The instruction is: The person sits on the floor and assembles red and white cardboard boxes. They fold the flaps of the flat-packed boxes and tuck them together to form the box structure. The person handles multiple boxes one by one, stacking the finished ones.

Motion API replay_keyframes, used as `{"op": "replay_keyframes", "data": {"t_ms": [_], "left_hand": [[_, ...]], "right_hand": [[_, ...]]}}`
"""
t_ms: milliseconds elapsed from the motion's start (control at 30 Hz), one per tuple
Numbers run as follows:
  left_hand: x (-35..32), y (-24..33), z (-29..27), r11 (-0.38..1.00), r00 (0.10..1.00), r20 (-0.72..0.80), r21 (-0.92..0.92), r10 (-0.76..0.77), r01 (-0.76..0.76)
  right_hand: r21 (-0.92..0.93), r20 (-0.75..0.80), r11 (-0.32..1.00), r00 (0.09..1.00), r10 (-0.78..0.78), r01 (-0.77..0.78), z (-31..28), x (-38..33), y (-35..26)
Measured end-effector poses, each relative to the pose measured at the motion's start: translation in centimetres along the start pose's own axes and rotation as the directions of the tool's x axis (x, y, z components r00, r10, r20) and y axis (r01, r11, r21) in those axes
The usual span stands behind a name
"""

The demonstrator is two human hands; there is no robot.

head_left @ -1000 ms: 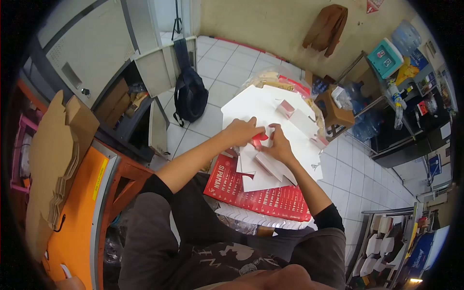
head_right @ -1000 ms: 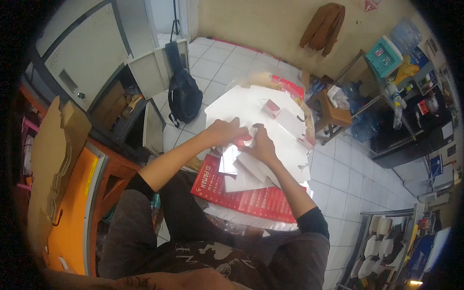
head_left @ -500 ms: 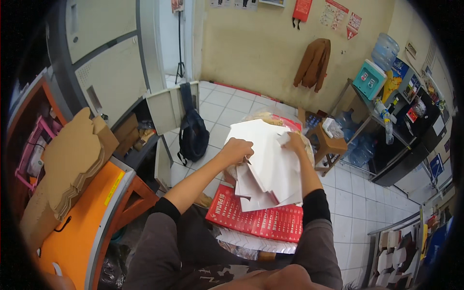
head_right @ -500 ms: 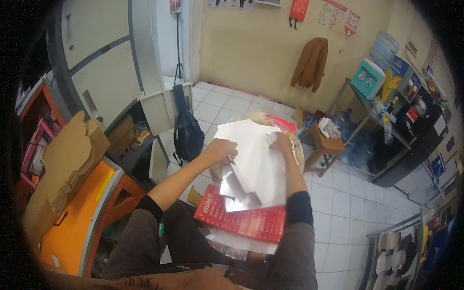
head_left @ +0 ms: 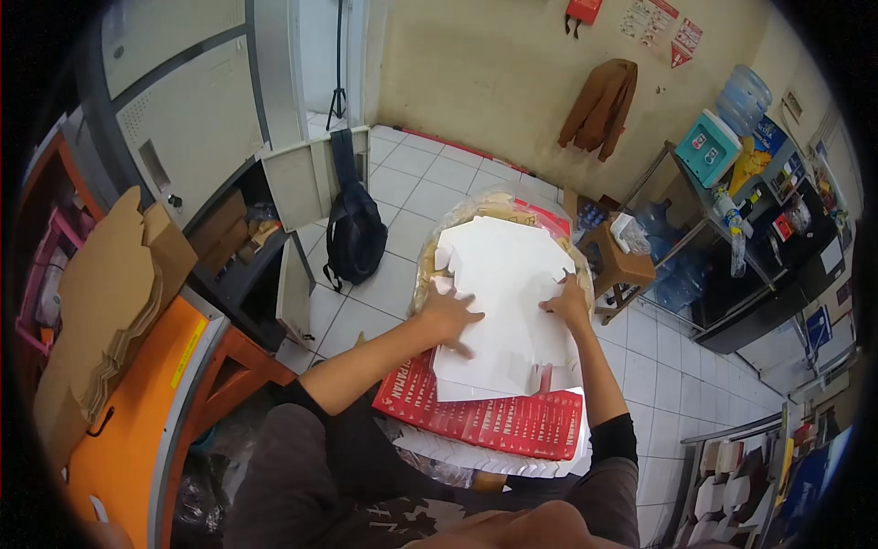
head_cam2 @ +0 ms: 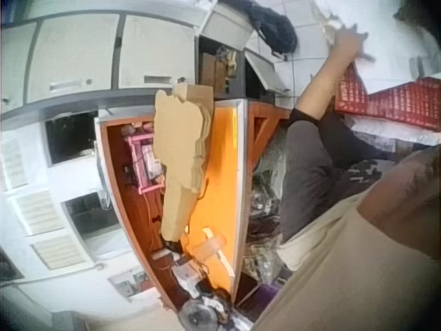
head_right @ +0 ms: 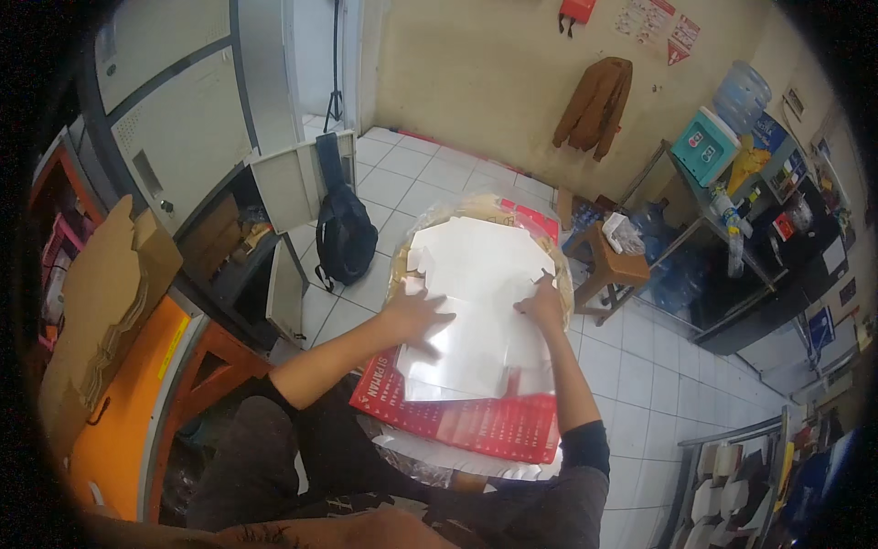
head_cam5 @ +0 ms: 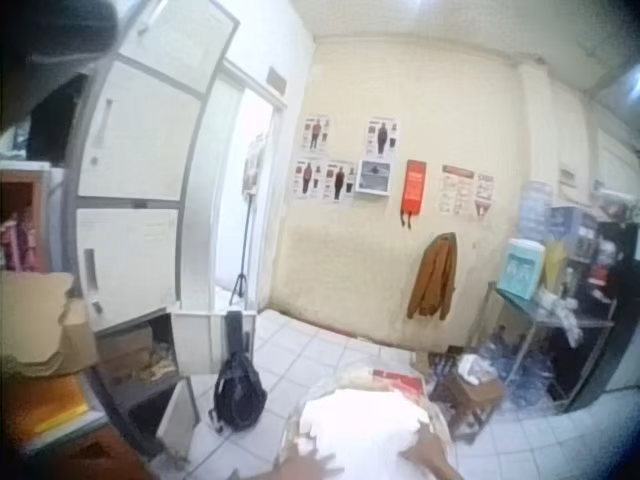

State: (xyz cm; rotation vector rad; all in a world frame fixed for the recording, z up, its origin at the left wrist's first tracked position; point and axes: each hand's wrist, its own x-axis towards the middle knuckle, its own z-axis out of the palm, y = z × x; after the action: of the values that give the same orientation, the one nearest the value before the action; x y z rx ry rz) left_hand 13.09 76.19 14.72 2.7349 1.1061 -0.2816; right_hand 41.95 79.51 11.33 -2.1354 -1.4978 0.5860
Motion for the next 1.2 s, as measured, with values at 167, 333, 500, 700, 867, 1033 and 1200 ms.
{"op": "replay_keyframes", "data": {"t_ms": [167, 333, 500, 700, 867, 1033, 1200], "left_hand": [[-1.9, -3.5, 4.1, 0.991, 0.989, -0.14, -0.119, 0.049, -0.066], [-1.1, -1.8, 3.7, 0.984, 0.979, -0.184, 0.169, 0.084, -0.052], [0.2, -0.2, 4.7, 0.963, 0.98, -0.173, 0.267, 0.098, -0.049], [-0.9, -1.3, 2.6, 0.985, 0.984, -0.118, 0.126, 0.134, -0.119], [-0.6, -1.0, 3.1, 0.993, 0.977, -0.177, 0.05, 0.115, -0.108], [-0.9, -0.6, 3.0, 0.994, 0.99, -0.106, 0.051, 0.097, -0.092], [-0.8, -0.1, 2.4, 0.998, 0.997, -0.062, 0.045, 0.047, -0.044]], "right_hand": [[-0.755, 0.043, 0.583, 0.909, -0.414, 0.301, 0.6, -0.2, -6.4], [-0.443, 0.236, 0.729, 0.852, -0.467, 0.522, 4.2, 11.0, -6.2], [-0.506, 0.307, 0.664, 0.834, -0.458, 0.551, 3.2, 14.3, -8.6], [-0.257, 0.047, 0.694, 0.726, -0.686, 0.673, -2.3, 7.3, -13.1], [-0.476, -0.132, 0.596, 0.618, -0.775, 0.647, -3.9, -3.8, -13.7], [-0.598, -0.328, 0.439, 0.295, -0.897, 0.67, -4.0, -5.1, -13.4], [-0.525, -0.067, 0.496, 0.547, -0.834, 0.692, -3.0, -8.3, -12.7]]}}
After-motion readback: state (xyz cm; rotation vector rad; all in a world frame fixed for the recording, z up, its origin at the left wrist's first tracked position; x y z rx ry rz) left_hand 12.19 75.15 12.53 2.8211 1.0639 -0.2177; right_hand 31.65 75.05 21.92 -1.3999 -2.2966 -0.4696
